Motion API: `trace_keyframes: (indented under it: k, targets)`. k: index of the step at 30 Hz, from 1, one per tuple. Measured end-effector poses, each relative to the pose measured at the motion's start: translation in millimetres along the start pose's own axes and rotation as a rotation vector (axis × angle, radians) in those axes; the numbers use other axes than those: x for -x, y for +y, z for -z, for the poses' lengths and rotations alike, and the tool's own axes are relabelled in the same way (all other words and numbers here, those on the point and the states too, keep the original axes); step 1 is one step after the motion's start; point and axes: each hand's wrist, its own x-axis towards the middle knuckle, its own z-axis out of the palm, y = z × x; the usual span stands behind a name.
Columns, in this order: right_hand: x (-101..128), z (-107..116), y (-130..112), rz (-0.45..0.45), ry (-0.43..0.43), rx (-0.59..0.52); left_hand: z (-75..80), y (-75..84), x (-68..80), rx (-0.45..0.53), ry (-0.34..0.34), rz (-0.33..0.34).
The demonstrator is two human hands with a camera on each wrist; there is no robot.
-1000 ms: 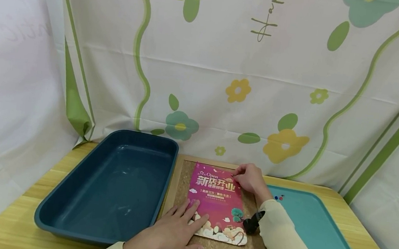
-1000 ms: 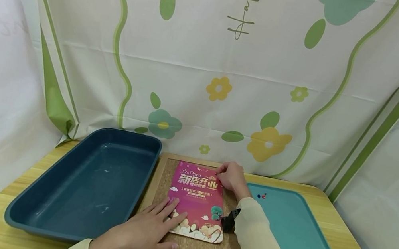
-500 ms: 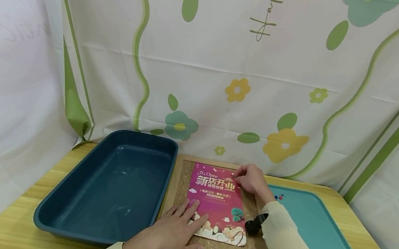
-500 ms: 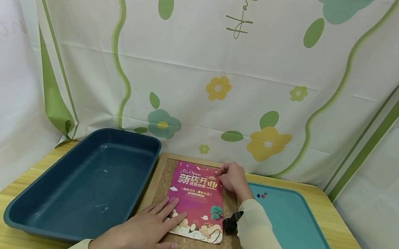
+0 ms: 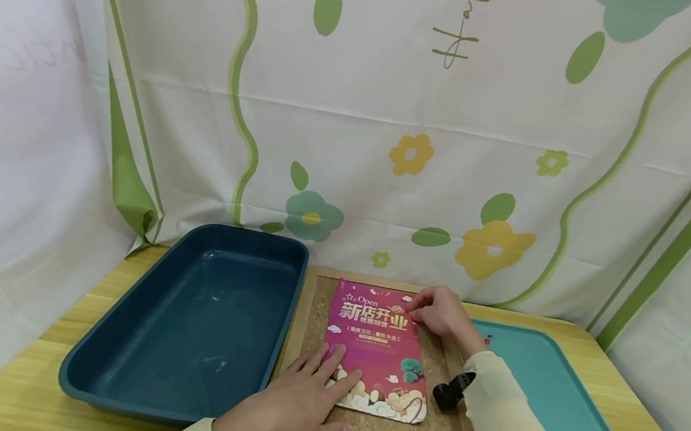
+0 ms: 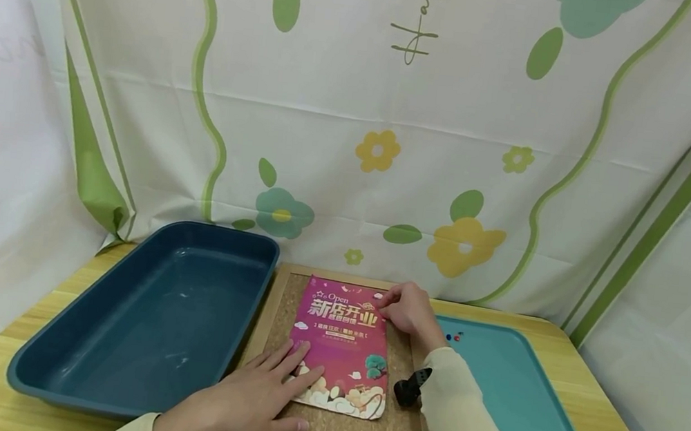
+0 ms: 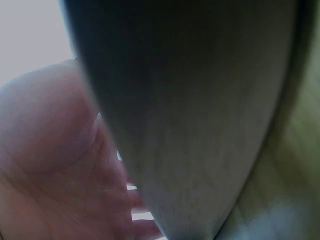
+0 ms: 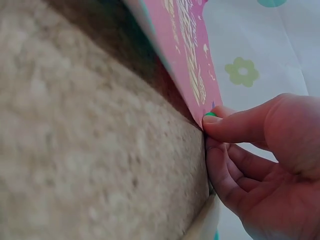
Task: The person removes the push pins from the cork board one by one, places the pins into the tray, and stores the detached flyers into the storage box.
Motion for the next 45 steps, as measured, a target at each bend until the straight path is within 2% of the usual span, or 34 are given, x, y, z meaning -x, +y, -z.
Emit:
trace_keyframes:
  k: [6,18,22,29,37,45]
  targets:
    - [4,10,8,0.017,-0.019,-0.010,0.0,0.2,-0.6,0.010,-0.005,0.001]
    - [24,49,35,0.083,0.050,0.083,1.5,1.0,0.3,0.008,-0.005,0.008]
    - [31,57,46,0.096,0.055,0.082,1.9,1.5,0.6,0.006,-0.006,0.014]
    - [42,65,65,0.123,0.062,0.104,2.4,2.5,0.7,0.003,-0.006,0.016]
    - [53,68,90,0.081,0.069,0.145,1.3,2.3,0.3,0.008,-0.003,0.007]
    - [61,69,99,0.071,0.050,0.149,1.1,2.7,0.5,0.012,-0.007,0.009]
